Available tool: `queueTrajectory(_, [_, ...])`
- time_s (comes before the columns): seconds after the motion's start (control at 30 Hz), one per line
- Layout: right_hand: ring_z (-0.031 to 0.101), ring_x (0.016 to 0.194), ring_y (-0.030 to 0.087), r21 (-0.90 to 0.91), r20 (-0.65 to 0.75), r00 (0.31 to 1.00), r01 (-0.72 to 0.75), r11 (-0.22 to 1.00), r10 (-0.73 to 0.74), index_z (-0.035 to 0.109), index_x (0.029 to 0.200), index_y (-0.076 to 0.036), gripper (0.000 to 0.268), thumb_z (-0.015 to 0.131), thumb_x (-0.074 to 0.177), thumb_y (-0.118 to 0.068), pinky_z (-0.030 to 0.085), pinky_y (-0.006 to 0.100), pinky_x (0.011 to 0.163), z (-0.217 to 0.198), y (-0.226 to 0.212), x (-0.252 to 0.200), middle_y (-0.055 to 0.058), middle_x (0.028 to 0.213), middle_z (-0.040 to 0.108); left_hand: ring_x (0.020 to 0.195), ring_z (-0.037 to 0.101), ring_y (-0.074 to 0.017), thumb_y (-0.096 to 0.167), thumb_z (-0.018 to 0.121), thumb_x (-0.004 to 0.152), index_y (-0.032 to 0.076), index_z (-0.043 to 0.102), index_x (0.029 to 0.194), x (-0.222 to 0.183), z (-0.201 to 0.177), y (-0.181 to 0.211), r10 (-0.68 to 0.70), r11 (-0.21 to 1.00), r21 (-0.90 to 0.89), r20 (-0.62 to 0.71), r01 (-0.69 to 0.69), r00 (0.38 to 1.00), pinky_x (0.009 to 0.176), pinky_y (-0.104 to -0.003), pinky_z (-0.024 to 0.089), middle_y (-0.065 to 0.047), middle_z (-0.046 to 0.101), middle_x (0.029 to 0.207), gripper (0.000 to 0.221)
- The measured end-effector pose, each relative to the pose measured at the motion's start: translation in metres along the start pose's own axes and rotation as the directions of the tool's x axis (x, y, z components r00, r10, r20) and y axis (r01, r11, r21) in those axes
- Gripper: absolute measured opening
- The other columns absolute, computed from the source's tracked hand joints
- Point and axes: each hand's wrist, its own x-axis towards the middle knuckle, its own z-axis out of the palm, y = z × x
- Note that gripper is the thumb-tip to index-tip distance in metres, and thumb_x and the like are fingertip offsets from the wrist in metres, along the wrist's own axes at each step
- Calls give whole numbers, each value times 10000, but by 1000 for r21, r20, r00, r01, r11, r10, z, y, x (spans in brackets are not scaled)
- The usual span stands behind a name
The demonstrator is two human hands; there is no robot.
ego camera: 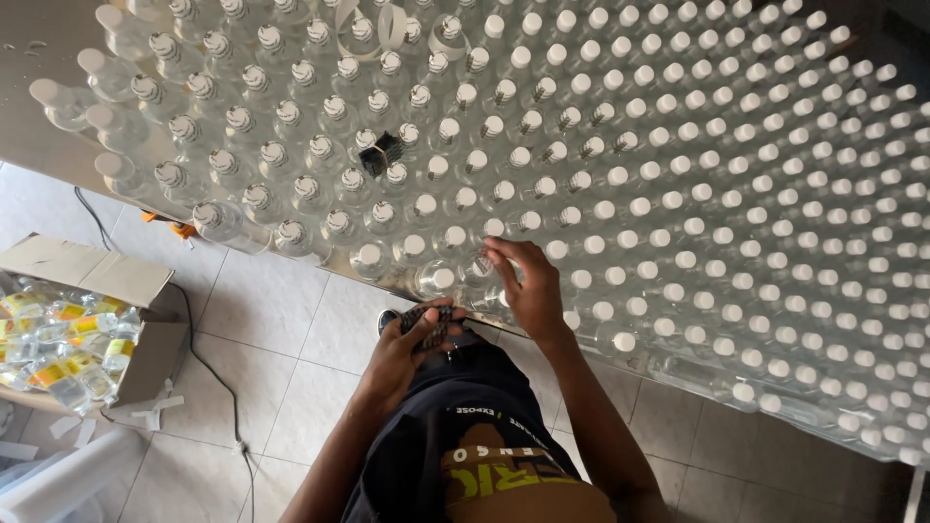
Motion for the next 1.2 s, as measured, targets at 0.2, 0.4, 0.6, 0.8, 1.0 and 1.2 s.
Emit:
queueTrajectory(0.2, [766,1019,203,-226,60,959,282,932,-276,805,1294,-123,244,732,1063,-92,574,367,989,24,40,-10,33,1079,816,1039,812,-310,263,662,1056,-35,700,1445,-4,0,1,12,1000,-19,-39,-13,999,903,-404,666,-245,809,1217,491])
queueTrajectory(0.4, [741,1119,227,-184,116,965,252,950,-233,768,1308,-132,249,742,1063,-168,548,431,1063,4,35,-12,21,1154,797,982,818,-301,280,672,1060,-32,707,1443,-4,-2,0,45,999,-27,-29,-46,999,883,-407,673,-254,822,1146,495])
queueTrajectory(0.6, [732,1126,206,-151,140,969,225,962,-205,727,1199,-173,222,803,1033,-300,501,461,1129,-6,30,-10,-35,1155,771,947,812,-322,286,699,1051,-29,723,1420,-4,2,3,29,999,-24,-22,-30,999,890,-440,670,-274,815,1109,486])
queueTrajectory(0.8, [742,1145,239,-149,269,952,191,970,-146,710,1138,-154,111,741,1074,-239,477,469,1138,-15,24,-4,-7,1132,776,944,817,-315,293,704,1049,-13,735,1414,-9,-4,3,25,1000,0,-21,-25,999,894,-434,670,-266,818,1102,478])
queueTrajectory(1.0, [699,1280,227,-115,356,934,80,990,-34,741,1168,-176,89,715,1088,-203,408,480,1218,-22,20,-3,-7,1280,758,933,804,-300,321,698,1047,0,725,1425,-26,-15,16,5,1000,27,-34,-4,999,885,-412,667,-266,814,1086,496])
queueTrajectory(1.2, [691,1295,227,-261,386,922,143,955,-32,721,1110,-174,103,781,1031,-204,368,541,1250,-13,17,-8,12,1269,766,1037,797,-323,297,670,1055,-25,686,1461,-34,-33,14,8,998,61,-24,-6,1000,929,-420,654,-290,789,1255,518])
